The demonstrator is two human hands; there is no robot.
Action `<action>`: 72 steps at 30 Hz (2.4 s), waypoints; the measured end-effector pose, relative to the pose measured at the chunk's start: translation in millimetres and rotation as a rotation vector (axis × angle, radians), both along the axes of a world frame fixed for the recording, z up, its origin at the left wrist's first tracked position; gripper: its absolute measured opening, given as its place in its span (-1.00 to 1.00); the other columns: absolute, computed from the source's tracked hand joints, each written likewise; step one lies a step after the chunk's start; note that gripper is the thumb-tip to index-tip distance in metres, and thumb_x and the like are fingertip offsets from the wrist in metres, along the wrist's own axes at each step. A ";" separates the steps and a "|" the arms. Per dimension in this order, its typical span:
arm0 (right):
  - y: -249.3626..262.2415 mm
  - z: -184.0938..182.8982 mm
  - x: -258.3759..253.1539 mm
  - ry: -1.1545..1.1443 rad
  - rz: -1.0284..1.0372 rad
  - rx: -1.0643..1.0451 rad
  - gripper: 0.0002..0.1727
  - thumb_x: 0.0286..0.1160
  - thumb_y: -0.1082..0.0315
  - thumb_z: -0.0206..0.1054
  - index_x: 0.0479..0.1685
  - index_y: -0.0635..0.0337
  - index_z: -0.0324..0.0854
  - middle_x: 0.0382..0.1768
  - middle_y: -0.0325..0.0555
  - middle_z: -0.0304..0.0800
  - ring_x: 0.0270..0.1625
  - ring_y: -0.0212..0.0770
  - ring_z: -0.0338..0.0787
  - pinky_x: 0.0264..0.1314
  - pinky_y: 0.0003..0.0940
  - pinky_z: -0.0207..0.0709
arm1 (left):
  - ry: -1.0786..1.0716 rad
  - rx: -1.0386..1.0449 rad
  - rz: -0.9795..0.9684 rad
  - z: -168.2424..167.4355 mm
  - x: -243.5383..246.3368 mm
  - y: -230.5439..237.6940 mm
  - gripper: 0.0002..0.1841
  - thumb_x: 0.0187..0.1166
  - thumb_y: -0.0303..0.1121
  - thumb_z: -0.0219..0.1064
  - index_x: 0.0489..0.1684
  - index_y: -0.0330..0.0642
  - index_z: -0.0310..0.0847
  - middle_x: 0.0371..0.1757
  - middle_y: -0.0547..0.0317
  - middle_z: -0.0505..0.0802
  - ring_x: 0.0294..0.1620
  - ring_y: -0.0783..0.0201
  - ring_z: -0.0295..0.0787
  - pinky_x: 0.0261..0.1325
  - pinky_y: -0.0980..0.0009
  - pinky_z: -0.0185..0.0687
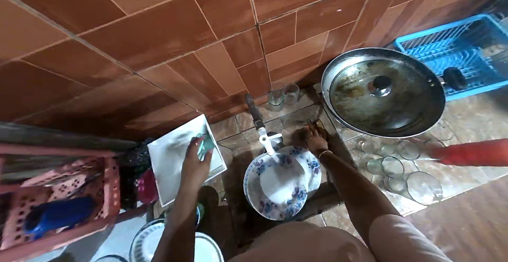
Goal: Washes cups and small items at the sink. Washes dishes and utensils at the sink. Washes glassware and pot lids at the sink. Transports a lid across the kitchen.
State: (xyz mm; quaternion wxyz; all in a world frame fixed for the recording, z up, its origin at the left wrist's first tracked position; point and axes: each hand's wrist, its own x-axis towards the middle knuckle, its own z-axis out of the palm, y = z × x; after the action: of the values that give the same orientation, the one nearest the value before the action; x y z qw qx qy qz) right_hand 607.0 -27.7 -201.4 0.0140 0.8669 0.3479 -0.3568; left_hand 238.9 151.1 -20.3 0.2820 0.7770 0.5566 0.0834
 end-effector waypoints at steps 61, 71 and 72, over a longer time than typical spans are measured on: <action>-60.5 -4.0 -0.1 0.021 -0.288 -0.061 -0.25 0.75 -0.12 0.07 0.72 0.25 0.24 0.39 0.26 0.69 0.39 0.25 0.74 0.40 0.28 0.57 | -0.595 -0.858 0.124 -66.7 163.3 -104.0 -0.50 0.88 0.00 -0.04 -0.15 -0.25 0.65 -0.48 0.20 0.77 -0.74 0.47 0.42 -0.68 0.59 0.30; -31.0 80.4 -26.2 0.195 -0.139 0.322 -0.48 0.71 0.06 0.25 0.43 0.28 0.57 0.16 0.29 0.80 0.23 0.23 0.81 0.38 0.21 0.59 | -0.589 -0.980 0.154 -103.6 133.2 -115.0 -0.72 0.85 -0.36 0.03 0.21 -0.39 0.54 -0.13 0.02 0.87 -0.31 0.27 0.82 -0.21 0.38 0.76; -24.6 81.7 -37.3 0.287 -0.182 0.380 -0.47 0.67 0.05 0.30 0.44 0.24 0.55 0.09 0.21 0.83 0.08 0.12 0.86 0.25 0.12 0.67 | -0.617 -1.017 0.180 -105.0 133.1 -119.1 -0.67 0.88 -0.34 -0.03 0.32 -0.43 0.46 0.02 -0.10 0.86 -0.14 0.14 0.90 -0.03 0.25 0.84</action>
State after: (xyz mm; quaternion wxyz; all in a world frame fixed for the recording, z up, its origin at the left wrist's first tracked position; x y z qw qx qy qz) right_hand 569.7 -52.3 -119.6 -0.2308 0.8223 0.3275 -0.4041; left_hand 372.0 32.0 -125.3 0.7588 0.4343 0.4826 0.0520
